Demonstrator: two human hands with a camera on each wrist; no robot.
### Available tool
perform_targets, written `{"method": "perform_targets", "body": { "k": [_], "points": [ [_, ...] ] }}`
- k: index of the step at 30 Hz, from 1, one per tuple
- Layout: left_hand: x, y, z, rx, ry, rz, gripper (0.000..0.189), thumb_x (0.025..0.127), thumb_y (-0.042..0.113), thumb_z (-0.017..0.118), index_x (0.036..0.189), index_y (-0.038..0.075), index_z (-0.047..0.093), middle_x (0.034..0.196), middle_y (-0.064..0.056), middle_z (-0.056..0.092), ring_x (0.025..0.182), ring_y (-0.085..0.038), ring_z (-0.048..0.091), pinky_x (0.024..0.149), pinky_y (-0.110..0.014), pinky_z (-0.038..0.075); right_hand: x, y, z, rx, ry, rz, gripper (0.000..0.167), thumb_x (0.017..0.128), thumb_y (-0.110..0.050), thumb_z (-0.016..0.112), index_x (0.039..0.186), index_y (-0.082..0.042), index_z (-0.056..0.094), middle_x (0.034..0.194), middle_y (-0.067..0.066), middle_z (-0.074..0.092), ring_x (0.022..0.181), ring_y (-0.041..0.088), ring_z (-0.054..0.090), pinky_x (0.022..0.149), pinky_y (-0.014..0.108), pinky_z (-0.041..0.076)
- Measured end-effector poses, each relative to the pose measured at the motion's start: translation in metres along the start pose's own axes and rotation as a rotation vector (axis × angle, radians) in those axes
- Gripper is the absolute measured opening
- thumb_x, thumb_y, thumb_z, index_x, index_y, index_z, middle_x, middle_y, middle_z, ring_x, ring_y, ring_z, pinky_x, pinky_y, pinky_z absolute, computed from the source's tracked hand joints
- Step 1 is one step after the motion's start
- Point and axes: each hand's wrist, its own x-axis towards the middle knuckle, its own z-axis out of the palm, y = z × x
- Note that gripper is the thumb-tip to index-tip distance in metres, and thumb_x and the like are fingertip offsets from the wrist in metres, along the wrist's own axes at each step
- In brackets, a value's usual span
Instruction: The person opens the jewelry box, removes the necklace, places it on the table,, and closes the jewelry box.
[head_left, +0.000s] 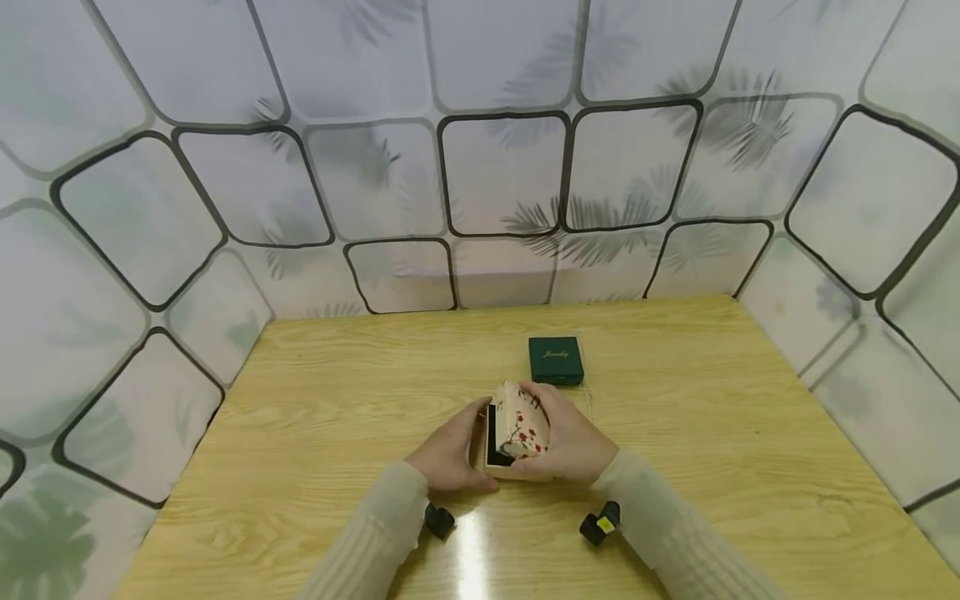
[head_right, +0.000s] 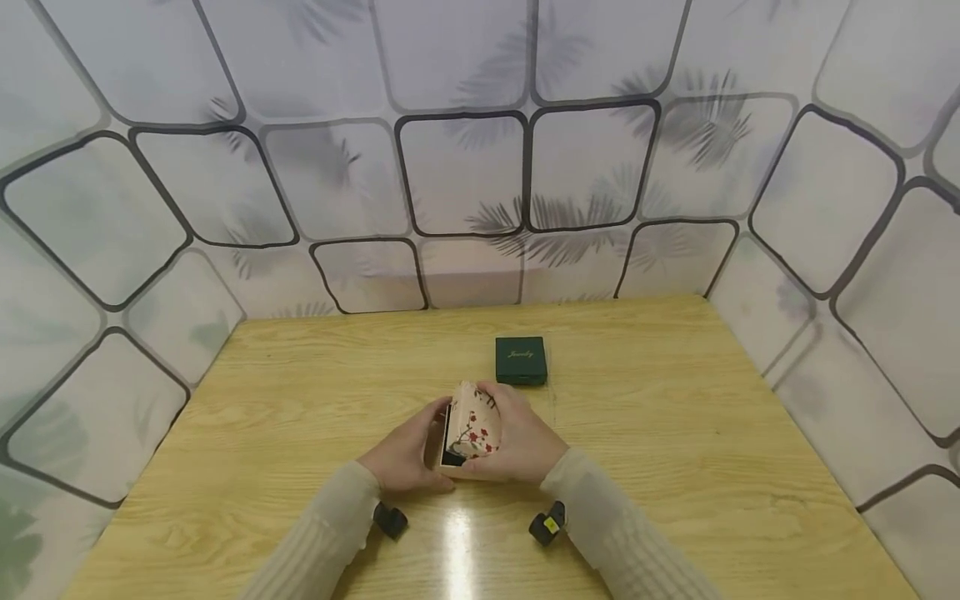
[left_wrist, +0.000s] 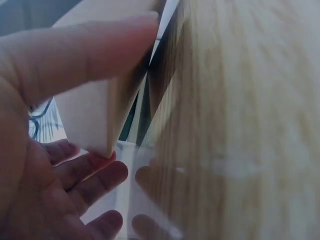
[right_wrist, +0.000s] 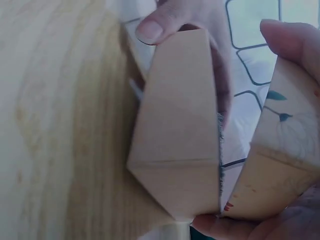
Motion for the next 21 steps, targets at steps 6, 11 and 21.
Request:
{"method": "perform_targets", "body": {
  "k": [6,11,21],
  "points": [
    [-0.0003,0.0045,-0.0008,0.03,0.015,-0.006,0.124,0.06,0.028,0.093,0.154,0.008,0.013,0.151,-0.011,0.032,0.138,-0.026,0.032,0.113,-0.043,0.027,-0.0004,-0.0014,-0.0006,0.032,-0.025,0.0,0.111,0.064,-0.044,0.089,0.151,-0.022,0.024,0.144,-0.005,0.033,0.113,0.015,0.043,0.095,0.04,0.04],
    [0.0003,0.0072,-0.0006,0.068,0.013,-0.017,0.126,0.059,0.03,0.093,0.154,0.01,0.013,0.151,-0.011,0.032,0.137,-0.026,0.032,0.112,-0.042,0.028,-0.0011,-0.0031,-0.0021,0.071,-0.034,0.007,0.109,0.066,-0.039,0.088,0.151,-0.022,0.022,0.146,-0.001,0.031,0.116,0.018,0.043,0.096,0.041,0.039],
    [-0.0022,0.0073,-0.0017,0.111,-0.017,-0.002,0.122,0.061,0.04,0.091,0.151,0.004,0.019,0.15,-0.013,0.032,0.137,-0.027,0.033,0.111,-0.042,0.03,0.0001,0.0009,-0.0041,0.216,-0.056,0.063,0.105,0.072,-0.027,0.086,0.152,-0.026,0.019,0.15,0.001,0.027,0.12,0.02,0.045,0.096,0.04,0.042]
  ]
}}
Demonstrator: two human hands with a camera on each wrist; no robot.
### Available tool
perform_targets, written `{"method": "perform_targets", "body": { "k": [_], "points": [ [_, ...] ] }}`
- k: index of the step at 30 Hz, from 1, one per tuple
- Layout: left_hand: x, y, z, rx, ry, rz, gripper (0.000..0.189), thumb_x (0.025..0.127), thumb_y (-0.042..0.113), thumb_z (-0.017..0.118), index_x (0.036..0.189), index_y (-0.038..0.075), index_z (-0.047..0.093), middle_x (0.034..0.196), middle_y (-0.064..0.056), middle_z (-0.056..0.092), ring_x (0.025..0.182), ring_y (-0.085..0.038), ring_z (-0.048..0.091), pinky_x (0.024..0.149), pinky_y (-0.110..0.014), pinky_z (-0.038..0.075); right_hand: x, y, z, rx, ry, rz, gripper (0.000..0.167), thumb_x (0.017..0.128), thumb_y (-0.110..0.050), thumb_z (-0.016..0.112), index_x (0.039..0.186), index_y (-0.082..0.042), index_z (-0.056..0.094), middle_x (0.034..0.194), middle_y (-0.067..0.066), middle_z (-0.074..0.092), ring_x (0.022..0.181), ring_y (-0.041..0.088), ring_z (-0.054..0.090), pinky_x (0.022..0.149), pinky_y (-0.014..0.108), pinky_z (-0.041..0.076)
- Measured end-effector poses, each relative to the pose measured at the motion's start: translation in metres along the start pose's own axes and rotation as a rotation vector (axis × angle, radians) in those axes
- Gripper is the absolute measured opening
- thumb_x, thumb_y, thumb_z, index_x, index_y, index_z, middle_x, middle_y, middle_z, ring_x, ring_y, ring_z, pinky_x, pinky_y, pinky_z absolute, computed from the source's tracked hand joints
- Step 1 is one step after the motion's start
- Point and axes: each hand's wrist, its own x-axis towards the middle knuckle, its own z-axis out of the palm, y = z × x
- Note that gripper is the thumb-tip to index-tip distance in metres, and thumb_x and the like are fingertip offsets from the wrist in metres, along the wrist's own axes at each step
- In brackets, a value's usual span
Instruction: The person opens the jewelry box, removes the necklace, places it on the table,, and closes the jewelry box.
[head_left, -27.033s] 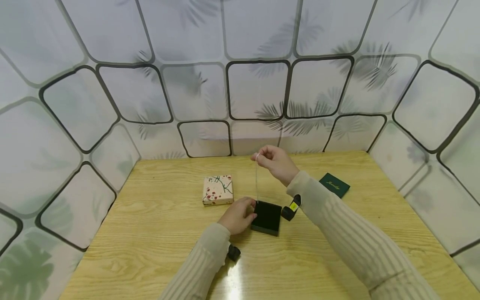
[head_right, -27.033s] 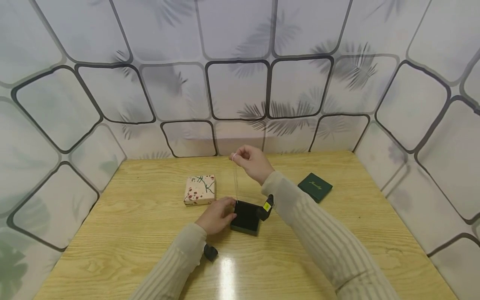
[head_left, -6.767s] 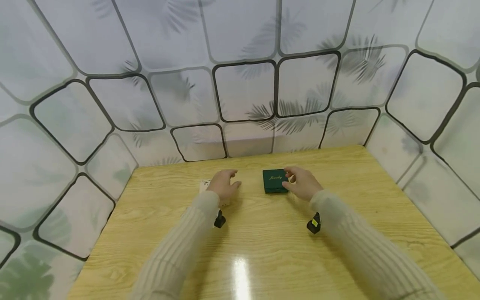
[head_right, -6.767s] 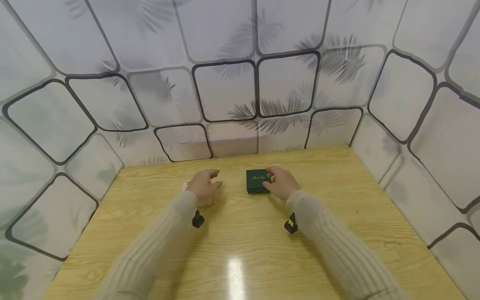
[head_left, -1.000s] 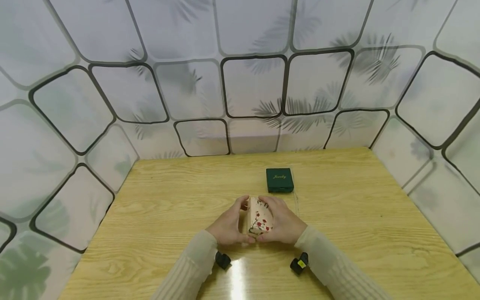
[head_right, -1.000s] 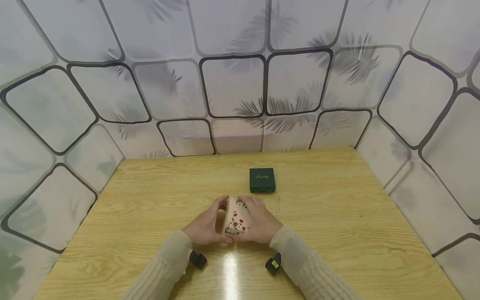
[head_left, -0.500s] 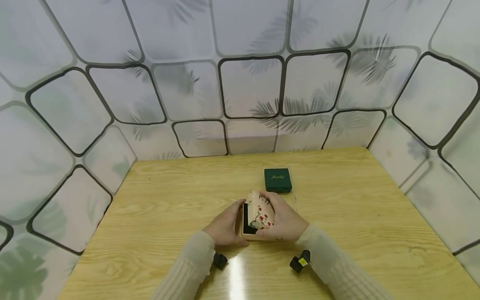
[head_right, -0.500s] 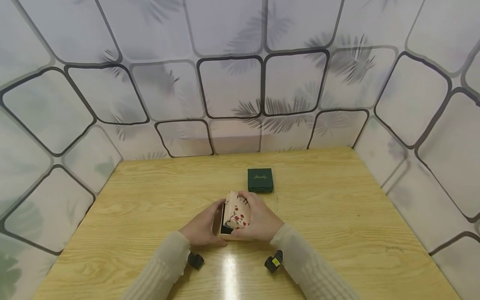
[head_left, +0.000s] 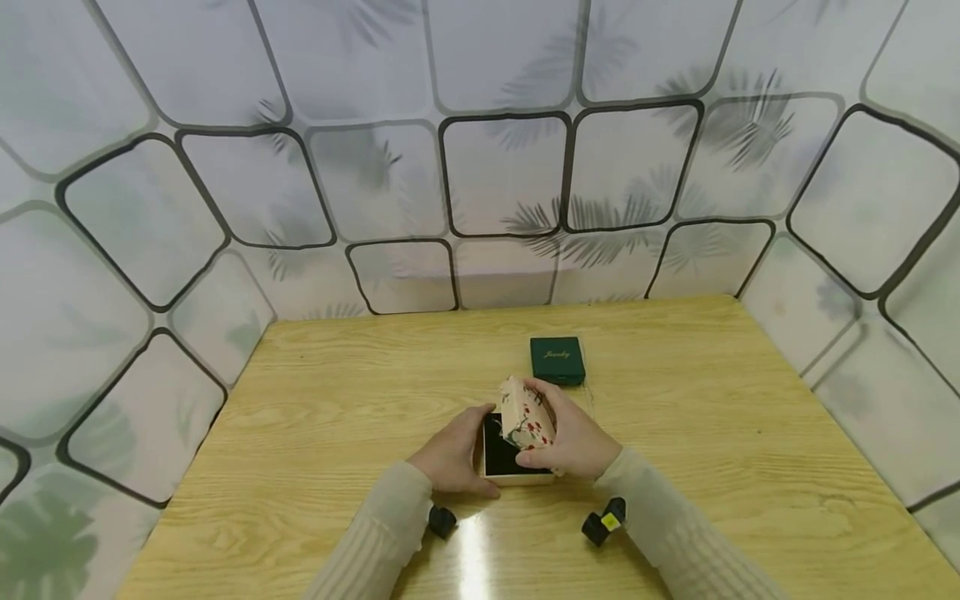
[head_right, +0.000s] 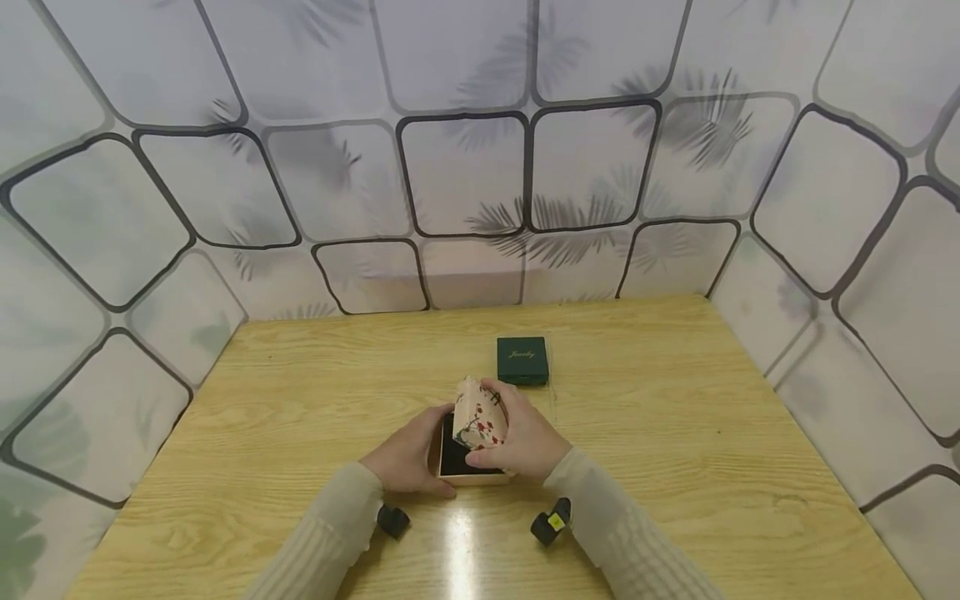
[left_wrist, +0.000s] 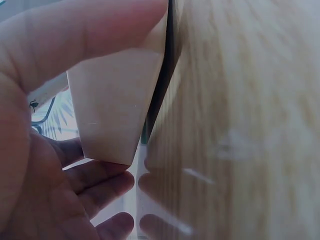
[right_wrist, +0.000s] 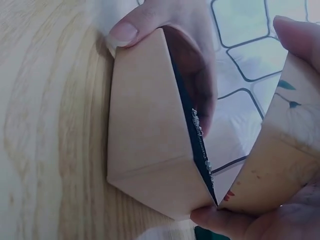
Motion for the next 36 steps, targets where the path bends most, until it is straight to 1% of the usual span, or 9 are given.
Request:
{"method": "perform_targets", "body": {
  "k": [8,11,16,19,21,28,32,36],
  "points": [
    [0.0,0.001,0.0,-0.013,-0.023,-0.016,0.123,0.059,0.045,0.091,0.151,0.005,0.02,0.15,-0.01,0.032,0.137,-0.025,0.032,0.111,-0.041,0.03,-0.001,0.002,-0.006,0.086,-0.021,0.004,0.098,0.077,-0.018,0.082,0.152,-0.026,0.019,0.151,0.005,0.025,0.123,0.025,0.042,0.096,0.042,0.041],
    [0.0,0.001,0.0,-0.006,-0.026,-0.017,0.121,0.06,0.044,0.091,0.151,0.006,0.021,0.15,-0.009,0.033,0.136,-0.024,0.033,0.111,-0.041,0.03,-0.001,0.002,-0.006,0.089,-0.028,0.008,0.098,0.077,-0.017,0.082,0.152,-0.026,0.019,0.152,0.005,0.024,0.124,0.026,0.041,0.097,0.042,0.041],
    [0.0,0.0,0.002,0.029,0.002,0.013,0.112,0.062,0.031,0.09,0.149,0.004,0.024,0.144,-0.01,0.038,0.132,-0.023,0.038,0.109,-0.039,0.033,-0.001,0.0,-0.006,0.078,-0.032,0.007,0.097,0.077,-0.019,0.081,0.152,-0.026,0.02,0.153,0.005,0.024,0.126,0.027,0.039,0.099,0.043,0.04],
    [0.001,0.0,0.002,0.031,0.017,0.024,0.109,0.061,0.023,0.088,0.147,0.003,0.025,0.14,-0.01,0.042,0.128,-0.022,0.042,0.108,-0.038,0.035,-0.001,0.0,-0.006,0.086,-0.04,0.003,0.097,0.078,-0.019,0.081,0.152,-0.025,0.019,0.153,0.006,0.023,0.128,0.027,0.038,0.1,0.044,0.039],
    [0.001,0.0,0.001,0.029,0.02,0.028,0.107,0.061,0.021,0.088,0.147,0.002,0.026,0.138,-0.011,0.043,0.126,-0.022,0.043,0.107,-0.039,0.036,-0.001,0.001,-0.006,0.089,-0.045,0.001,0.097,0.078,-0.019,0.081,0.152,-0.024,0.018,0.153,0.006,0.022,0.129,0.027,0.037,0.101,0.045,0.038],
    [-0.001,0.0,-0.003,0.067,0.026,-0.007,0.109,0.06,0.024,0.087,0.147,0.003,0.026,0.137,-0.01,0.044,0.126,-0.023,0.044,0.107,-0.039,0.037,-0.003,-0.001,-0.006,0.087,-0.055,-0.003,0.099,0.078,-0.021,0.081,0.153,-0.024,0.016,0.154,0.007,0.021,0.132,0.026,0.034,0.102,0.046,0.037],
    [-0.004,0.0,-0.007,0.064,0.025,-0.03,0.11,0.059,0.025,0.087,0.148,0.004,0.027,0.139,-0.011,0.043,0.128,-0.026,0.043,0.107,-0.041,0.036,-0.004,-0.004,-0.005,0.084,-0.053,-0.008,0.1,0.078,-0.022,0.082,0.153,-0.024,0.016,0.154,0.007,0.02,0.133,0.027,0.033,0.104,0.047,0.034],
    [-0.006,-0.002,-0.01,0.067,0.02,-0.062,0.11,0.059,0.026,0.088,0.149,0.005,0.026,0.144,-0.01,0.04,0.132,-0.027,0.039,0.108,-0.042,0.034,-0.005,-0.005,-0.006,0.048,-0.049,-0.027,0.1,0.078,-0.023,0.081,0.154,-0.024,0.015,0.155,0.007,0.019,0.136,0.027,0.03,0.105,0.048,0.033]
  ]
}}
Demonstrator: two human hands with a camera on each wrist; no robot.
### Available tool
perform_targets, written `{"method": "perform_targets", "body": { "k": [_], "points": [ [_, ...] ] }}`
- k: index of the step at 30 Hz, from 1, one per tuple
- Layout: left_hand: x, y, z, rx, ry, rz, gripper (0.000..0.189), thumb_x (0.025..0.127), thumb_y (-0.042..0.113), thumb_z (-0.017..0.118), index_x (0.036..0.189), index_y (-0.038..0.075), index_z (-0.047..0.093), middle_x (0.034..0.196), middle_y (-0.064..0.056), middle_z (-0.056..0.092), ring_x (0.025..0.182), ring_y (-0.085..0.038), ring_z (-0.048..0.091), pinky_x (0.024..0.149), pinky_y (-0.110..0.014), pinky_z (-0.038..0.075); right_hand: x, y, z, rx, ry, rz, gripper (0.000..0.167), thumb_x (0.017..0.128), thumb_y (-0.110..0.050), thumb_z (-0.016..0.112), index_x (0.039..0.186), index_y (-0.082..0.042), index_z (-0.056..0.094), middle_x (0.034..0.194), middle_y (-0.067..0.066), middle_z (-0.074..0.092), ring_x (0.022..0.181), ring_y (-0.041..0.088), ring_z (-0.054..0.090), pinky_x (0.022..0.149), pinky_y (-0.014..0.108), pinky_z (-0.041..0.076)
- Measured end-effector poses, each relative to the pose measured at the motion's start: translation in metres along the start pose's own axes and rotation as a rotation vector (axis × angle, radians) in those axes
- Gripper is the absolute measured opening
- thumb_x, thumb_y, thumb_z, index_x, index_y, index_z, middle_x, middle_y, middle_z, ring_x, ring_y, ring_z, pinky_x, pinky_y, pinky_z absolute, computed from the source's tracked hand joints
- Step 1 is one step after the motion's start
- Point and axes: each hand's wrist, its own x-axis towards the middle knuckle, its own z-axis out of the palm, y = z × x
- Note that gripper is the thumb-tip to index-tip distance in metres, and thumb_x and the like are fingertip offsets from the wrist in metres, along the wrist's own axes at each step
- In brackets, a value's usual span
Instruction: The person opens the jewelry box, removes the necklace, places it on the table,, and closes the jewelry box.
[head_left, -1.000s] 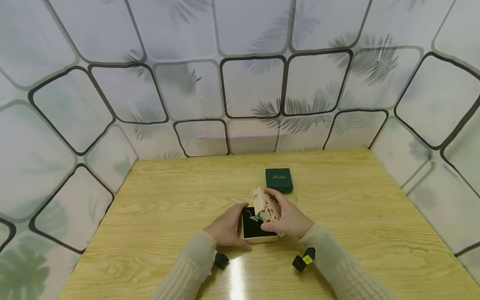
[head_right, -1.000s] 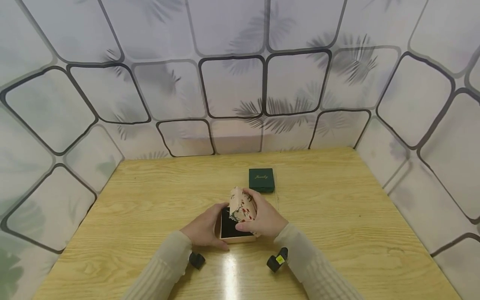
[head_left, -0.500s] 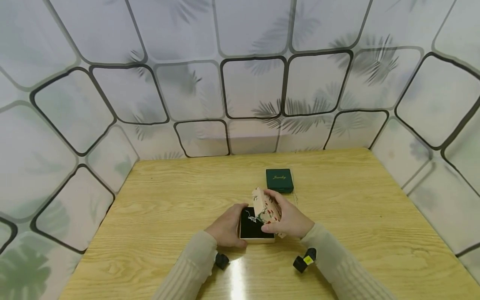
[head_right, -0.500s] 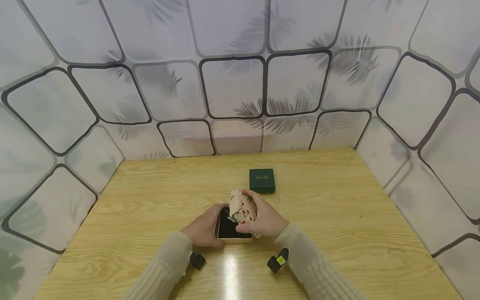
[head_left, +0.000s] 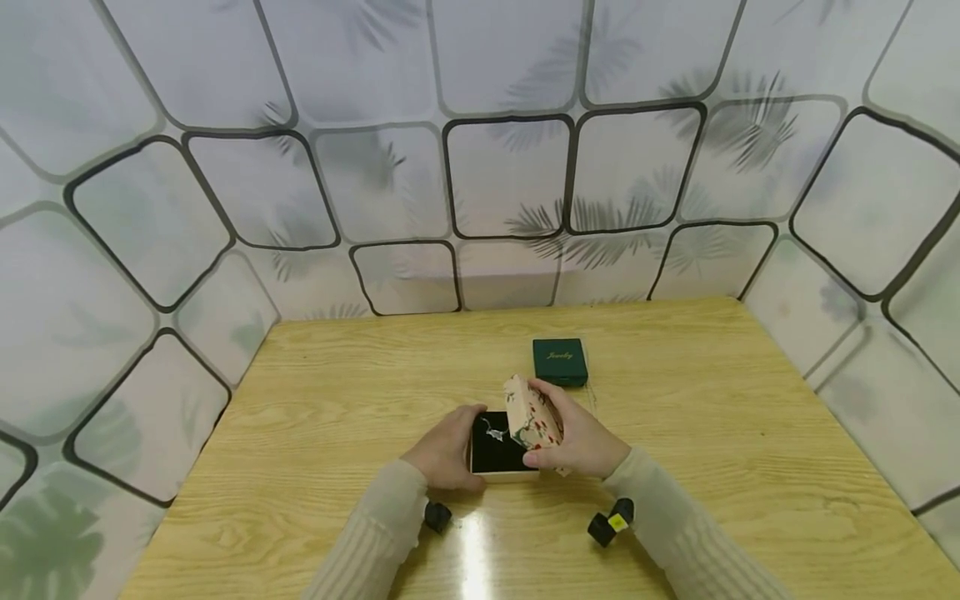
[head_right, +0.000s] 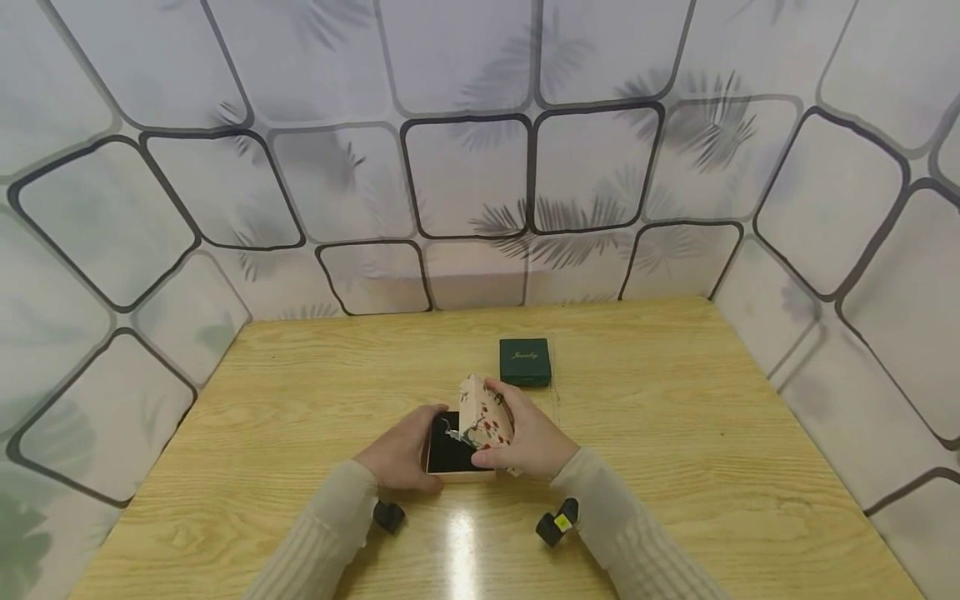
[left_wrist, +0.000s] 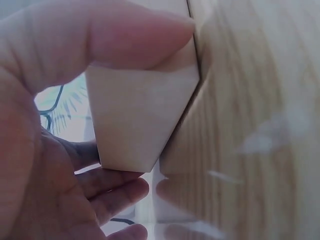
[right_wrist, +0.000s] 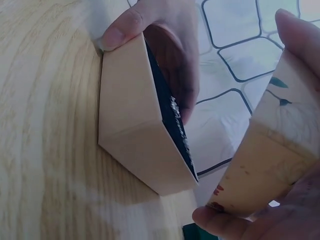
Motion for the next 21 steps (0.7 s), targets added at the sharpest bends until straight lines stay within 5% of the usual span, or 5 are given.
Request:
{"method": "perform_targets", "body": {
  "k": [7,12,21],
  "points": [
    [-0.001,-0.003,-0.004,0.011,0.003,-0.018,0.111,0.061,0.028,0.089,0.15,0.006,0.025,0.146,-0.011,0.037,0.134,-0.027,0.037,0.109,-0.042,0.034,-0.004,-0.001,-0.012,-0.102,0.014,-0.029,0.1,0.081,-0.028,0.079,0.154,-0.026,0.012,0.156,0.006,0.017,0.134,0.028,0.032,0.102,0.05,0.036],
    [0.0,-0.005,-0.005,0.013,-0.003,-0.019,0.111,0.062,0.029,0.089,0.15,0.006,0.025,0.147,-0.011,0.036,0.135,-0.028,0.035,0.109,-0.042,0.034,-0.015,0.008,-0.042,-0.243,0.053,-0.034,0.107,0.077,-0.034,0.082,0.155,-0.02,0.01,0.152,0.013,0.021,0.127,0.03,0.037,0.099,0.051,0.037],
    [-0.002,-0.008,-0.005,0.017,-0.004,-0.012,0.111,0.062,0.031,0.09,0.149,0.006,0.026,0.147,-0.011,0.036,0.135,-0.028,0.035,0.108,-0.042,0.035,-0.045,0.042,-0.1,-0.548,0.154,0.105,0.112,0.073,-0.048,0.081,0.153,-0.004,0.016,0.15,0.023,0.027,0.131,0.044,0.03,0.097,0.062,0.036]
  ]
}}
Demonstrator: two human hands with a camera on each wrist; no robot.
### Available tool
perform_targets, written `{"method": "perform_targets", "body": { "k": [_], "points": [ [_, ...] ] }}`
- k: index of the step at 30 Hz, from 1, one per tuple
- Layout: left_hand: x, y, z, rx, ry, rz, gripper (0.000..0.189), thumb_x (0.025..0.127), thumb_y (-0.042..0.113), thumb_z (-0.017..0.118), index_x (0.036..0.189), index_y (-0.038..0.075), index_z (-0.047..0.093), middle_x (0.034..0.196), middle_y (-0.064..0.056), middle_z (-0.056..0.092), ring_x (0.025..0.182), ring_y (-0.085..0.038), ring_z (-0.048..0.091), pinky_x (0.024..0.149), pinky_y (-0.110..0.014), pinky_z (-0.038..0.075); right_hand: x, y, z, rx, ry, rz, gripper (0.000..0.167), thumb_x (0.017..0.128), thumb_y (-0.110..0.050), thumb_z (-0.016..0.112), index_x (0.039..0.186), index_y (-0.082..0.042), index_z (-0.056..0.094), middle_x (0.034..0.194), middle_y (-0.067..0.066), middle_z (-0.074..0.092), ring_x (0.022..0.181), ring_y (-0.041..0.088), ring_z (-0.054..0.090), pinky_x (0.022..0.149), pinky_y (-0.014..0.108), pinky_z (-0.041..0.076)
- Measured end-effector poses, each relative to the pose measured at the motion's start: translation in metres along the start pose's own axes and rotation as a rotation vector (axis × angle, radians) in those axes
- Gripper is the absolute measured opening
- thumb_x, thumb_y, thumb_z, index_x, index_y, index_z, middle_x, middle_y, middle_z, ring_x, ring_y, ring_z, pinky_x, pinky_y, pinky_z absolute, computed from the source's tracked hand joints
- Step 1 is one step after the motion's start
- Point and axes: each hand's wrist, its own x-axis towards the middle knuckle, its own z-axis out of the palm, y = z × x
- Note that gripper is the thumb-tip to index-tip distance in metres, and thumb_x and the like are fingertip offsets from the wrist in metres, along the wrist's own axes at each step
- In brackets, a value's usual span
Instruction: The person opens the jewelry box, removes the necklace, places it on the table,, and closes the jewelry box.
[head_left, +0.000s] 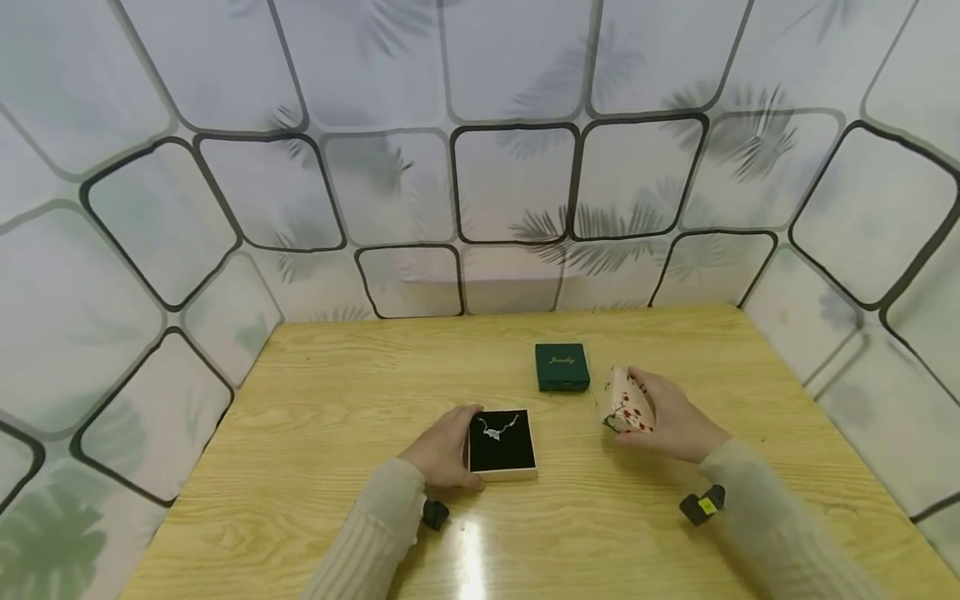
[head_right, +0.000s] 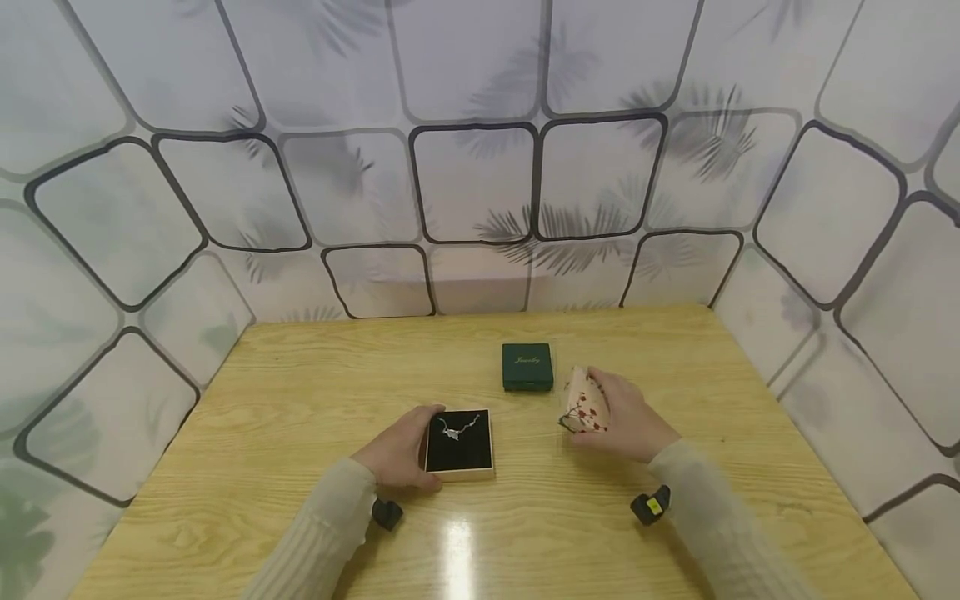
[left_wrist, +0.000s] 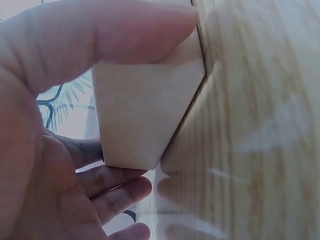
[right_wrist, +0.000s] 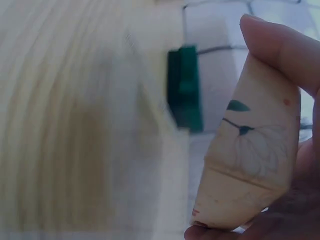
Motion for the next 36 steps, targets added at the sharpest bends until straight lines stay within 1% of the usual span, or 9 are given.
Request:
{"method": "perform_targets", "body": {
  "k": [3,6,11,16,20,25,30,33,36],
  "points": [
    [-0.001,0.0,0.0,-0.003,-0.001,-0.003,0.111,0.063,0.032,0.089,0.15,0.007,0.026,0.148,-0.011,0.035,0.135,-0.028,0.035,0.108,-0.042,0.035,-0.007,0.014,-0.004,-0.07,-0.002,0.033,0.114,0.072,-0.052,0.08,0.152,0.001,0.017,0.147,0.027,0.029,0.129,0.048,0.03,0.095,0.064,0.036],
    [-0.001,-0.001,0.0,-0.008,-0.001,-0.007,0.111,0.064,0.034,0.089,0.15,0.007,0.026,0.148,-0.01,0.035,0.135,-0.028,0.035,0.108,-0.043,0.035,-0.012,0.022,-0.007,-0.118,-0.011,0.053,0.116,0.071,-0.055,0.08,0.15,0.004,0.019,0.143,0.031,0.032,0.125,0.05,0.032,0.091,0.065,0.038],
    [-0.002,-0.002,0.0,-0.001,-0.002,-0.013,0.111,0.064,0.035,0.089,0.15,0.008,0.025,0.149,-0.01,0.034,0.135,-0.028,0.035,0.108,-0.043,0.035,-0.016,0.026,-0.008,-0.146,-0.027,0.072,0.119,0.068,-0.057,0.08,0.148,0.007,0.021,0.14,0.034,0.033,0.12,0.052,0.033,0.087,0.063,0.04],
    [-0.001,-0.002,0.001,0.003,-0.006,-0.012,0.111,0.064,0.036,0.089,0.151,0.008,0.025,0.149,-0.01,0.034,0.136,-0.028,0.034,0.108,-0.043,0.035,-0.016,0.027,-0.003,-0.198,-0.049,0.093,0.12,0.068,-0.062,0.078,0.148,0.007,0.021,0.139,0.035,0.033,0.121,0.054,0.033,0.089,0.064,0.039],
    [-0.001,-0.002,0.001,-0.001,-0.008,-0.01,0.112,0.064,0.037,0.089,0.151,0.008,0.025,0.15,-0.01,0.034,0.136,-0.028,0.034,0.109,-0.043,0.034,-0.017,0.029,0.0,-0.214,-0.061,0.108,0.12,0.068,-0.063,0.077,0.148,0.006,0.021,0.14,0.034,0.032,0.122,0.054,0.031,0.089,0.065,0.038],
    [0.0,-0.001,0.0,0.007,-0.008,-0.005,0.113,0.064,0.038,0.089,0.151,0.008,0.025,0.151,-0.01,0.032,0.137,-0.028,0.033,0.109,-0.043,0.033,-0.017,0.032,0.002,-0.219,-0.069,0.1,0.12,0.068,-0.063,0.077,0.148,0.006,0.021,0.14,0.035,0.032,0.122,0.054,0.031,0.09,0.067,0.037],
    [-0.001,-0.001,-0.001,0.001,-0.011,-0.012,0.113,0.064,0.038,0.09,0.152,0.009,0.024,0.152,-0.01,0.031,0.138,-0.028,0.032,0.11,-0.043,0.032,-0.016,0.034,0.004,-0.218,-0.07,0.097,0.12,0.067,-0.064,0.076,0.148,0.005,0.022,0.14,0.034,0.031,0.122,0.054,0.03,0.09,0.068,0.037],
    [-0.001,-0.001,-0.001,-0.008,-0.011,-0.013,0.115,0.064,0.037,0.09,0.152,0.008,0.023,0.153,-0.011,0.03,0.138,-0.029,0.031,0.111,-0.042,0.031,-0.016,0.033,0.005,-0.215,-0.065,0.097,0.119,0.067,-0.064,0.076,0.149,0.004,0.022,0.142,0.034,0.03,0.124,0.054,0.029,0.091,0.069,0.036],
    [0.0,-0.001,-0.001,-0.015,-0.007,-0.006,0.116,0.064,0.037,0.09,0.152,0.005,0.022,0.153,-0.013,0.03,0.138,-0.03,0.031,0.111,-0.043,0.031,-0.016,0.029,0.005,-0.231,-0.042,0.081,0.115,0.07,-0.064,0.074,0.148,0.005,0.024,0.142,0.033,0.031,0.125,0.054,0.029,0.093,0.07,0.034]
  ]
}}
